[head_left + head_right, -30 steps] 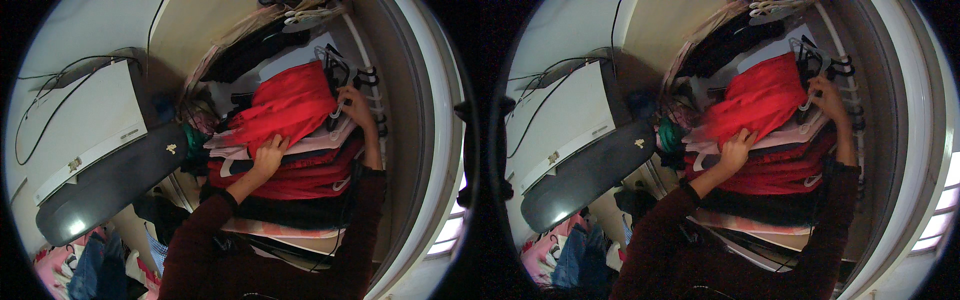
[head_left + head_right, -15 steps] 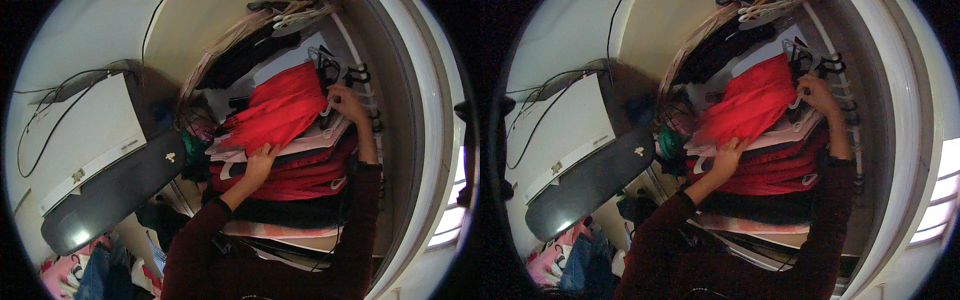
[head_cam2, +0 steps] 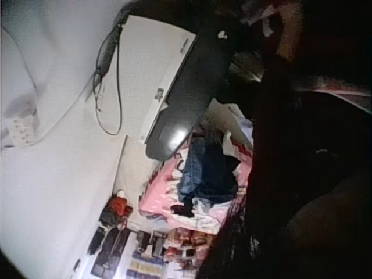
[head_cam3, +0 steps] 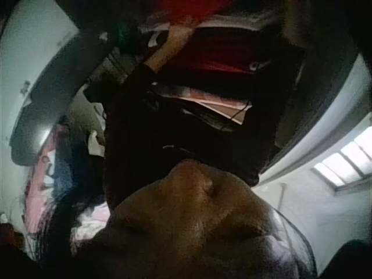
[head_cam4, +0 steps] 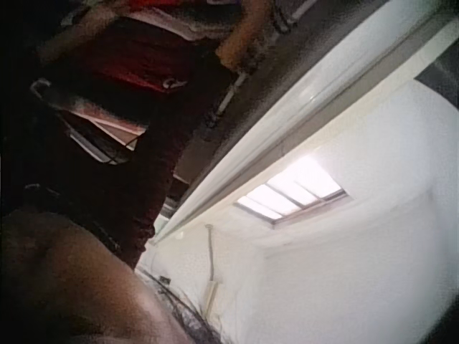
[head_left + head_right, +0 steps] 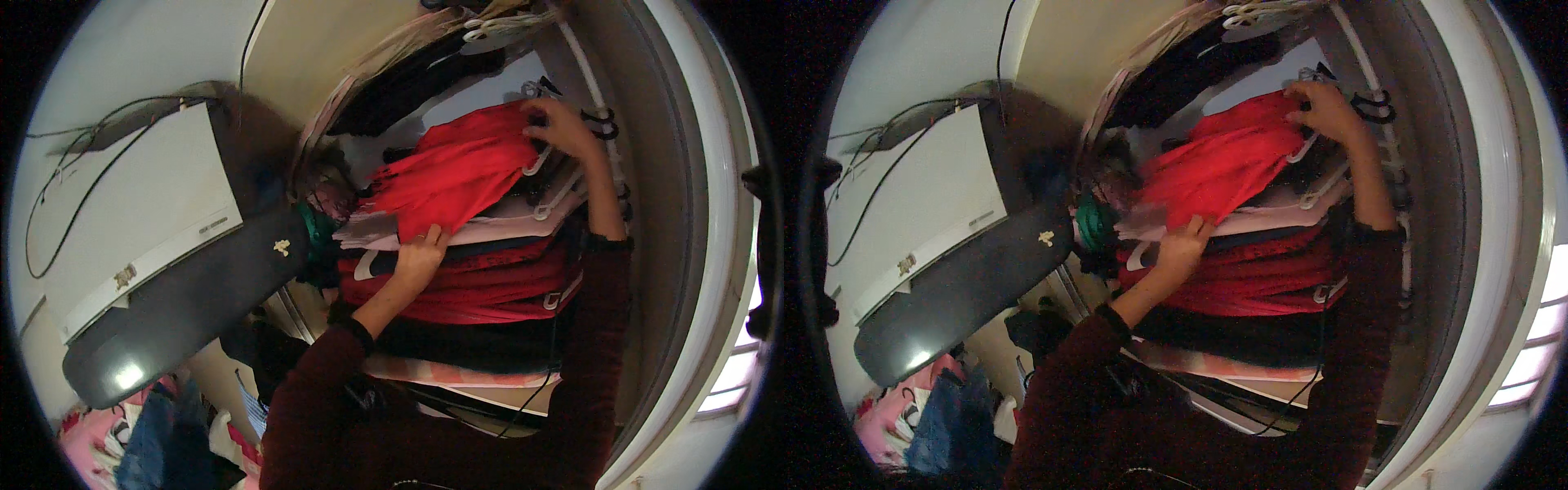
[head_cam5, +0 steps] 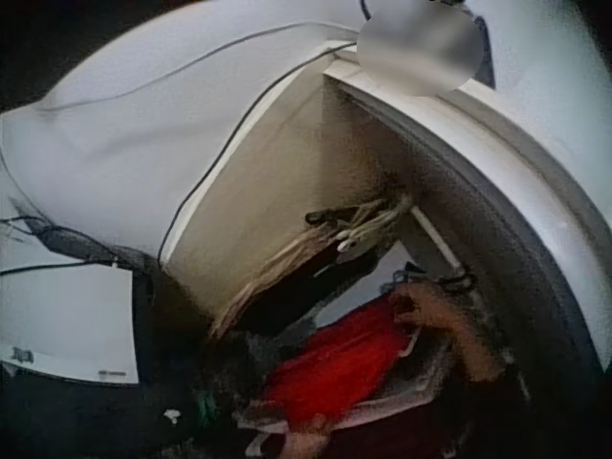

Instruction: The person removes clothes from a closet, places them on a bed, and then returns them to the closet on hangers. The person handles jeans, shirts, and other garments, moving them between the closet and the bed.

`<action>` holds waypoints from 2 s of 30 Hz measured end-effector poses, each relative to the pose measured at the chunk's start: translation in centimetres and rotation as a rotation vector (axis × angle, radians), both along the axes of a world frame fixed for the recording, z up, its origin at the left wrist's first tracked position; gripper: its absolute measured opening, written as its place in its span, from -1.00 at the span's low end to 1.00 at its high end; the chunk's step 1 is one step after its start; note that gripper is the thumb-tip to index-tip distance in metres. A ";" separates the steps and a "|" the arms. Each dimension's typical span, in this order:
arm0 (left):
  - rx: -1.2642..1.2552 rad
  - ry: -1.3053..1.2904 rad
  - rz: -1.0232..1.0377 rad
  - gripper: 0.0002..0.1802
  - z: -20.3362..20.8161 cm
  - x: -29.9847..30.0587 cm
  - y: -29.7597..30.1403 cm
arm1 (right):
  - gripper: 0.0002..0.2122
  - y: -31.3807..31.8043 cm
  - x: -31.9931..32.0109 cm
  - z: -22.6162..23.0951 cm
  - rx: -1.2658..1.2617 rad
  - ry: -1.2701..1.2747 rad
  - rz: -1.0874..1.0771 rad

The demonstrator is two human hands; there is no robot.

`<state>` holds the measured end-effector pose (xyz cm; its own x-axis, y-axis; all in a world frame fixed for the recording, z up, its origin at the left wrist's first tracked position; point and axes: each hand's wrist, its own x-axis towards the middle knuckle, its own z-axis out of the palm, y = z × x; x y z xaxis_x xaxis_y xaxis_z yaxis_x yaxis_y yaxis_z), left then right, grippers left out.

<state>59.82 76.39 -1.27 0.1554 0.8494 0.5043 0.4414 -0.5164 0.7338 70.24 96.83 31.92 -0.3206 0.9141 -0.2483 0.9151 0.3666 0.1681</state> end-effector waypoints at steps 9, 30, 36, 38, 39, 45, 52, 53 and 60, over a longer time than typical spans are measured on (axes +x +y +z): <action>0.059 0.041 -0.071 -0.49 0.7 1.3 -2.8 | -0.38 -5.7 0.5 -5.1 -0.244 -0.352 -0.030; 0.102 -0.047 -0.133 -0.53 1.7 2.7 -6.5 | -0.61 -14.7 -0.6 -6.3 -0.144 -0.317 0.153; 0.035 -0.030 -0.191 -0.52 1.8 2.7 -6.7 | -0.55 -13.0 2.4 -7.6 -0.162 -0.269 0.240; 0.019 -0.058 -0.201 -0.50 1.9 2.7 -6.8 | -0.55 -10.9 4.0 -6.2 -0.104 0.047 0.188; 0.010 -0.072 -0.209 -0.50 2.0 2.8 -6.8 | -0.56 -9.8 4.2 -5.1 -0.058 0.193 0.128; 0.018 -0.050 -0.157 -0.48 2.2 2.1 -6.5 | -0.59 -4.2 -1.3 -0.1 0.286 1.071 -0.486; -0.117 -0.055 -0.264 -0.39 0.7 2.1 -5.9 | -0.63 -3.9 -1.7 -0.6 0.185 1.330 -0.608; -0.135 -0.061 -0.276 -0.35 0.6 2.0 -5.5 | -0.63 -4.0 -1.3 -0.9 0.156 1.367 -0.645; -0.113 -0.131 -0.236 -0.30 0.2 1.9 -4.6 | -0.61 -5.1 0.6 -3.8 -0.023 1.164 -0.534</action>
